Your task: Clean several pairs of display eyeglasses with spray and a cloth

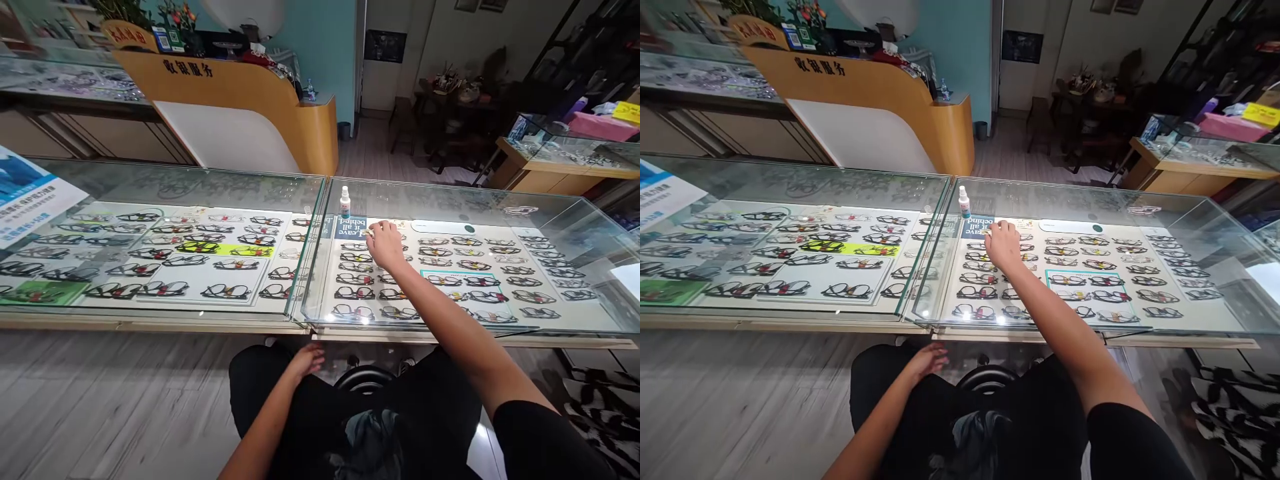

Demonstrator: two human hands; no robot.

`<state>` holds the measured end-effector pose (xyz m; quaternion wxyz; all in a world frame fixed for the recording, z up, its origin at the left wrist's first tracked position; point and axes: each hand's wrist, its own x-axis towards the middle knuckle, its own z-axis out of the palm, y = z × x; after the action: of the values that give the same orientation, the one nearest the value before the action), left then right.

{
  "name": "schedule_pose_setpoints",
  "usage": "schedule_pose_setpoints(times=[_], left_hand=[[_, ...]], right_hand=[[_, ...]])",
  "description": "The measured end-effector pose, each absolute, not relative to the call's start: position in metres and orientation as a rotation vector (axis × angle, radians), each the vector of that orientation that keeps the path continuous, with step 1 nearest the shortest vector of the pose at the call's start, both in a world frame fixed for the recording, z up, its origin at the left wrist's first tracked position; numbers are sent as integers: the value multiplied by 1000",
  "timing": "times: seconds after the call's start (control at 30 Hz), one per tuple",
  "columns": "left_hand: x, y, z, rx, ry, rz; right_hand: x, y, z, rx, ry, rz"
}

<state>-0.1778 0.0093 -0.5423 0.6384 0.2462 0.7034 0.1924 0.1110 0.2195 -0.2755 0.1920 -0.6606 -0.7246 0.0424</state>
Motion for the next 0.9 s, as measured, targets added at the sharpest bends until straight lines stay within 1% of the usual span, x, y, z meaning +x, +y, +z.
schedule_pose_setpoints(times=[0.17, 0.3, 0.6, 0.73, 0.9], left_hand=[[-235, 10, -509, 170, 1539, 1020], [-253, 15, -496, -15, 1486, 1282], [-239, 38, -503, -142, 1491, 1379], [-237, 25, -500, -129, 1511, 1387], [-232, -12, -491, -165, 1584, 1402]], right_hand=[[111, 222, -276, -1865, -2045, 124], [111, 224, -278, -1842, -2029, 138], [112, 223, -271, -1901, -1939, 190], [114, 223, -269, -1939, -1897, 187], [115, 224, -271, -1931, -1909, 161]])
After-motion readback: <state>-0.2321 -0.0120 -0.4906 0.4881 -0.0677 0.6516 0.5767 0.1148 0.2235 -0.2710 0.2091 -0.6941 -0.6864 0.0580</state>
